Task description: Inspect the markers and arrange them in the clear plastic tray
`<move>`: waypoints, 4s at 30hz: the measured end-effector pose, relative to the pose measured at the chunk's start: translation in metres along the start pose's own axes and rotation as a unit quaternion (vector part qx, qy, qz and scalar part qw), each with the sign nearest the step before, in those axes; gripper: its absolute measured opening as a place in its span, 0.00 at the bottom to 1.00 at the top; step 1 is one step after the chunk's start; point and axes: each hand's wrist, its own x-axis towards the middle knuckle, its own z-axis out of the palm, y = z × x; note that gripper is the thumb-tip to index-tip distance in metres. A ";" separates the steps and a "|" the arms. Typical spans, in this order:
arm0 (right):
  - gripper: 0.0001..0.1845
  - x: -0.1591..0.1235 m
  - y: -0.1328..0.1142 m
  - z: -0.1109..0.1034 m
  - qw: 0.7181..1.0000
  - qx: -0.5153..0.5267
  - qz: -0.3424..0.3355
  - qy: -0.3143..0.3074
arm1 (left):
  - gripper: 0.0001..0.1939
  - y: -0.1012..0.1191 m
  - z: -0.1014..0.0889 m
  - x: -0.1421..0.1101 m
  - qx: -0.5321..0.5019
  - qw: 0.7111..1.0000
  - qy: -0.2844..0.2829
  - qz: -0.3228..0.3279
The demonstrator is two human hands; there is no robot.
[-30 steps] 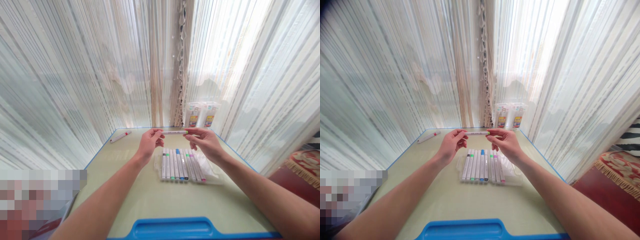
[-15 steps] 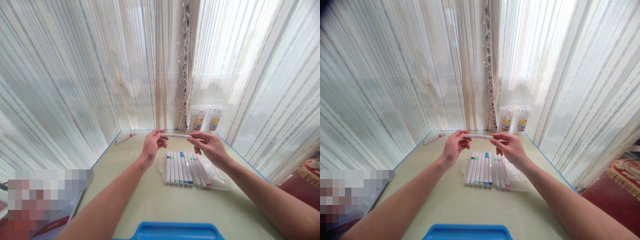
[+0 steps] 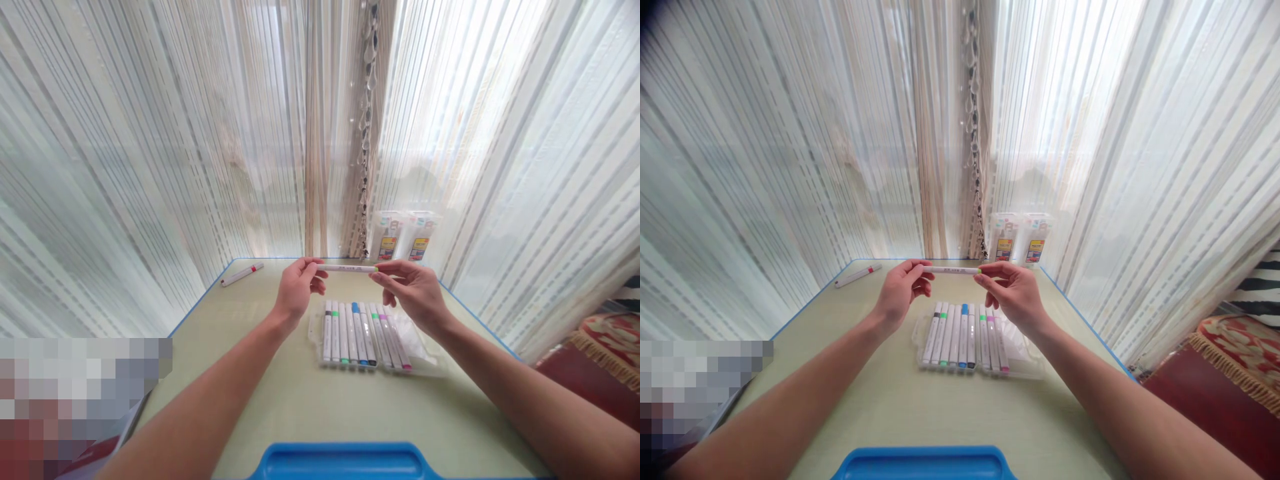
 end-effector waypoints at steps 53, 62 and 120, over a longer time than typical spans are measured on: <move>0.16 0.006 0.006 -0.003 0.997 0.069 0.037 0.008 | 0.14 -0.005 -0.001 0.001 0.094 0.989 -0.027 0.108; 0.17 0.004 0.005 -0.004 0.999 0.041 0.033 -0.008 | 0.18 -0.004 -0.004 0.002 0.128 0.986 -0.022 0.101; 0.17 -0.004 0.003 0.003 0.996 0.056 0.060 -0.031 | 0.15 -0.003 -0.001 -0.001 0.055 0.996 0.005 0.067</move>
